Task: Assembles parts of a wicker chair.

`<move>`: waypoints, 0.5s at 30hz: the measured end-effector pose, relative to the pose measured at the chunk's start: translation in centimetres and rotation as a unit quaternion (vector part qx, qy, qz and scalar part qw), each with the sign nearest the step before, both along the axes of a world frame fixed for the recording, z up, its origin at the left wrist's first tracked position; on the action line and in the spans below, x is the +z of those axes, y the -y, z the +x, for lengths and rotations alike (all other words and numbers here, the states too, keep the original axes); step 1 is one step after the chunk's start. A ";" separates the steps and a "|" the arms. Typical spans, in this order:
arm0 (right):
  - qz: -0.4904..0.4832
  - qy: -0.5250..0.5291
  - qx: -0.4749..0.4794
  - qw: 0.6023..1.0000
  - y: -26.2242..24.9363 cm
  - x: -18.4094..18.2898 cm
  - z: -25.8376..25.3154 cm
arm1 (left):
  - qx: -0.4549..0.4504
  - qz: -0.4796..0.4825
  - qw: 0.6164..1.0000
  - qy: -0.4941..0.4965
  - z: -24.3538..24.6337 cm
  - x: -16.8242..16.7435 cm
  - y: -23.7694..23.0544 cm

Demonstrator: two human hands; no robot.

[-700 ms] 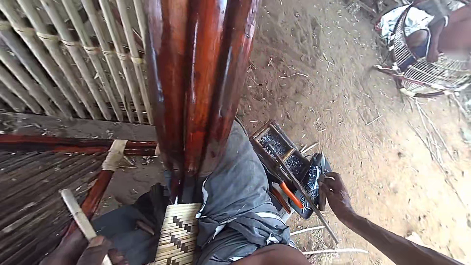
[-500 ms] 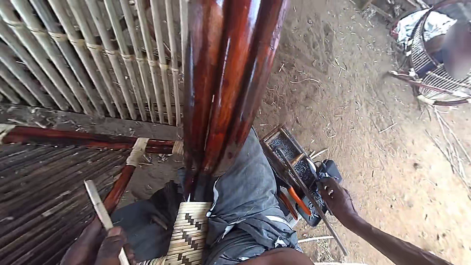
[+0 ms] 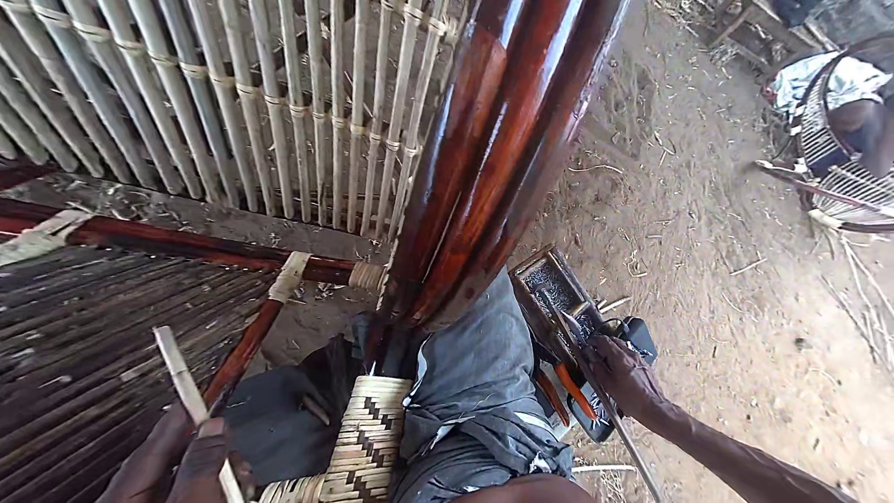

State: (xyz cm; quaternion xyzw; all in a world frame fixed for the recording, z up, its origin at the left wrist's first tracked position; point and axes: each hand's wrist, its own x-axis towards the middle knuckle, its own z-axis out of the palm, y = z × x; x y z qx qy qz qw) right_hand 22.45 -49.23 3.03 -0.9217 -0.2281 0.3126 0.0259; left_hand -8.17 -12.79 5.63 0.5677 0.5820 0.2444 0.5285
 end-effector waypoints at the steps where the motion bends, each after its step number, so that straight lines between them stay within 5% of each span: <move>1: 0.001 -0.007 -0.007 1.000 0.1 0.0 0.1 | 0.000 -0.003 1.000 -0.001 0.1 -0.1 0.0; 8: -0.060 -0.031 0.009 0.998 -1.5 1.1 1.6 | 0.008 -0.021 1.000 0.009 -0.3 -0.8 -0.4; 11: 0.000 0.071 0.037 0.997 -3.6 1.8 4.0 | 0.015 -0.014 1.000 0.005 -0.6 -0.8 -0.8; 15: 0.079 0.025 0.045 0.996 -7.3 -0.5 8.0 | -0.011 0.038 0.995 -0.093 -0.7 -0.3 -1.6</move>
